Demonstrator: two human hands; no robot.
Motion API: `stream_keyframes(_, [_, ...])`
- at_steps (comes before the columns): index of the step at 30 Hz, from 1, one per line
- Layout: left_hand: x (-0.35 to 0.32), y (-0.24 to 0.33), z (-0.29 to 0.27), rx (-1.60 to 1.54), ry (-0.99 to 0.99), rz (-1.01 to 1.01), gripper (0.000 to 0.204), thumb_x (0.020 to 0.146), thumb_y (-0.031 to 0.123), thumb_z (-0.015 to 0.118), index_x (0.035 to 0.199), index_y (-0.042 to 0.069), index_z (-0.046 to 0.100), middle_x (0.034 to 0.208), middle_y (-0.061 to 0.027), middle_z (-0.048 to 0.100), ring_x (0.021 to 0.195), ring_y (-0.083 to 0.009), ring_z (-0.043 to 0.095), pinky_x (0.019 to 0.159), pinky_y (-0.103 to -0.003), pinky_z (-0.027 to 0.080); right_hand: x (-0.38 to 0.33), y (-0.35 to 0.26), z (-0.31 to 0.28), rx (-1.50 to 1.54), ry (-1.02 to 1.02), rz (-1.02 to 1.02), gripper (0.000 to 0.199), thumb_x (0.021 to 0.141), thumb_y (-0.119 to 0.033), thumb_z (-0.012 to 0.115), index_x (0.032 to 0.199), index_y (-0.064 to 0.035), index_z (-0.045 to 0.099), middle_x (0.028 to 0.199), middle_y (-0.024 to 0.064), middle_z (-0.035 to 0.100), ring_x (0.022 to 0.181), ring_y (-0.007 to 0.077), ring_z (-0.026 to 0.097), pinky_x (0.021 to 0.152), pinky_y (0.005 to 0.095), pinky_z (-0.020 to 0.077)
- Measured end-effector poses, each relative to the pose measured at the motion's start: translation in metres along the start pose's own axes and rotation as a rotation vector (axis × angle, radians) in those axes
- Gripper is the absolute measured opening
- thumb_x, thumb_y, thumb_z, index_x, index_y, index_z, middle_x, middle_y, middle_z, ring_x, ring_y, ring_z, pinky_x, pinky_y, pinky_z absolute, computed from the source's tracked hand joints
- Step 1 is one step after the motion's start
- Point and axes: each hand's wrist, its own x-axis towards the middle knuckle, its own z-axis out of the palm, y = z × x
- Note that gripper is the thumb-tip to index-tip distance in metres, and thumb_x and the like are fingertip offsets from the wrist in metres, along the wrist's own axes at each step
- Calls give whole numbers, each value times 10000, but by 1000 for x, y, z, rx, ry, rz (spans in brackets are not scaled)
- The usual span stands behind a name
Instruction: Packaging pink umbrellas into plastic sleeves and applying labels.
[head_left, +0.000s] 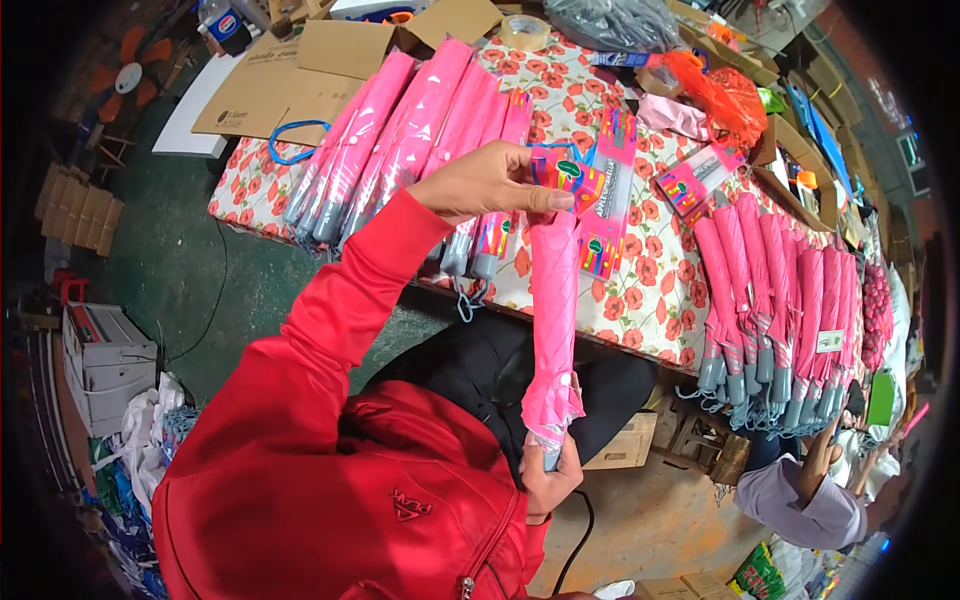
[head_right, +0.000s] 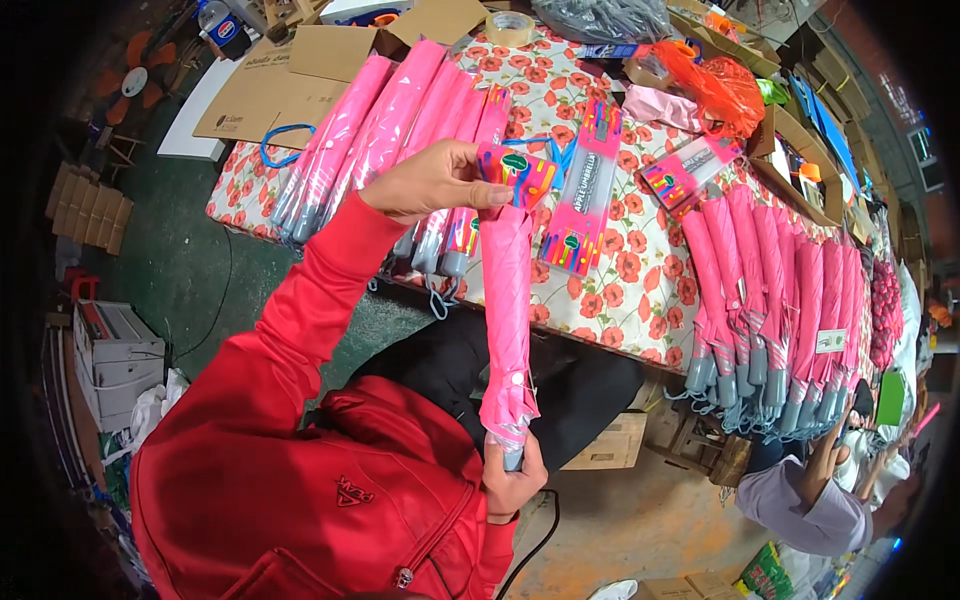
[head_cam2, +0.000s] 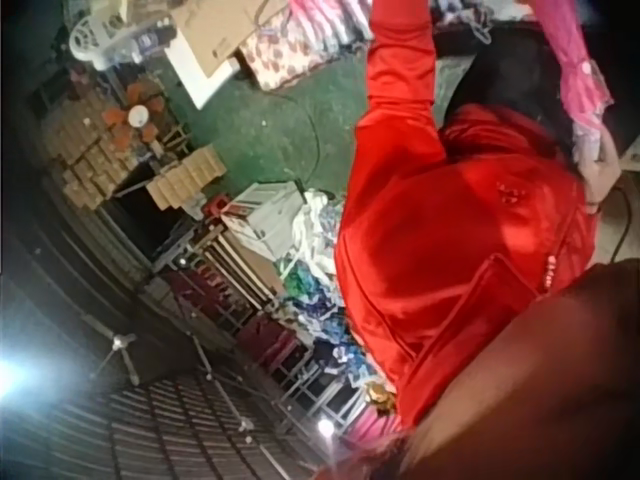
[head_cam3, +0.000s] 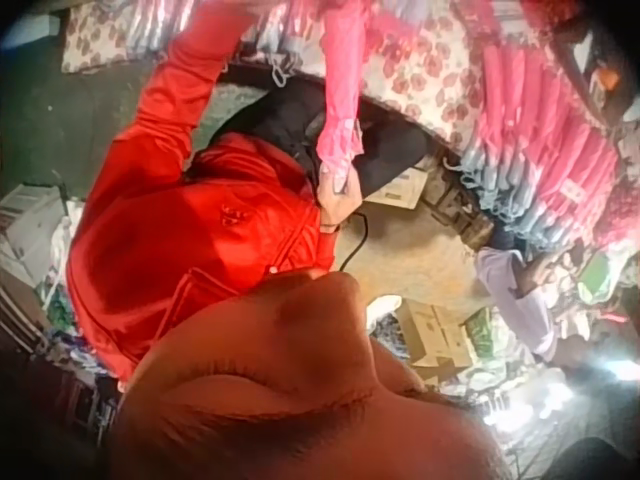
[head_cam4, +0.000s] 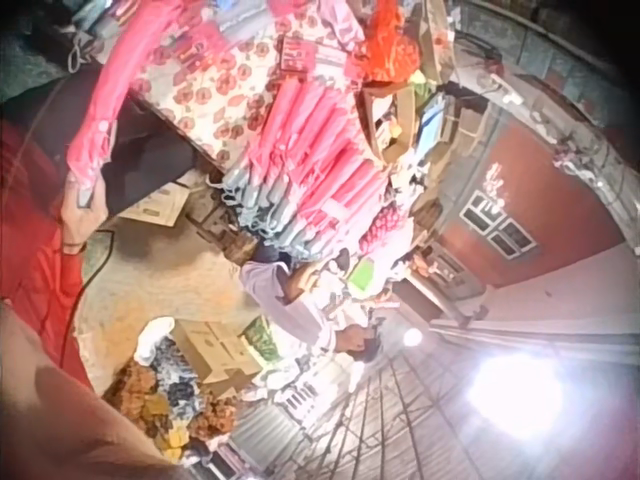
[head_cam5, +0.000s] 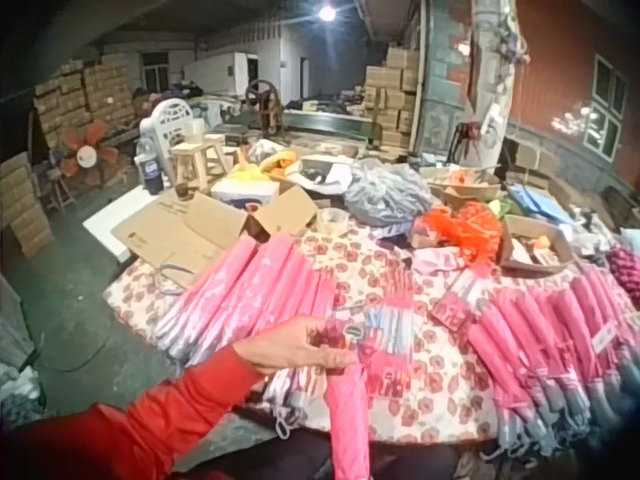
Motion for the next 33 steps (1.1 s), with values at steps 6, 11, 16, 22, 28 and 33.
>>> stream_keyframes(6, [-2, -15, 1, -67, 35, 44, 262, 856, 110, 802, 1073, 10, 693, 893, -42, 708, 731, -65, 629, 618, -174, 501, 4, -12, -8, 304, -173, 246, 243, 864, -106, 678, 1053, 48, 669, 729, 78, 646, 611, 144, 528, 598, 247, 432])
stream_keyframes(11, [-3, -9, 10, -306, -128, -78, 292, 858, 44, 768, 1109, -17, 632, 863, -43, 657, 681, -75, 584, 629, -190, 474, 2, -6, -9, 541, -361, 226, 230, 926, -166, 609, 1037, 34, 638, 680, 75, 594, 568, 132, 485, 551, 247, 398])
stream_keyframes(16, [-9, -25, 30, -662, -363, -14, 223, 871, 27, 737, 1080, 11, 660, 953, -46, 693, 734, -53, 622, 638, -163, 503, -1, 11, -6, 854, -635, 268, 300, 997, -262, 488, 1047, 18, 582, 708, 112, 608, 559, 136, 494, 527, 251, 387])
stream_keyframes(22, [0, -16, 18, -544, -406, 93, 490, 920, 177, 695, 1326, -56, 550, 1298, -238, 627, 1173, -342, 632, 1037, -405, 483, 13, -11, -1, 402, -452, 230, 350, 1018, -261, 431, 1123, 46, 564, 711, 115, 603, 545, 143, 478, 507, 248, 372])
stream_keyframes(28, [-16, -35, 40, -586, -352, 73, 556, 914, 225, 711, 1369, -41, 533, 1329, -249, 610, 1238, -399, 601, 1069, -479, 482, 28, -22, 4, 941, -713, 384, 395, 1040, -274, 411, 1187, 65, 550, 709, 114, 592, 482, 129, 435, 447, 229, 325])
stream_keyframes(33, [-21, -21, 53, -442, -183, 122, 489, 923, 161, 687, 1348, -28, 535, 1260, -233, 654, 1187, -375, 639, 1016, -440, 524, 31, -43, 17, 431, -390, 181, 413, 1048, -294, 423, 1210, 64, 549, 681, 96, 564, 430, 107, 385, 407, 216, 277])
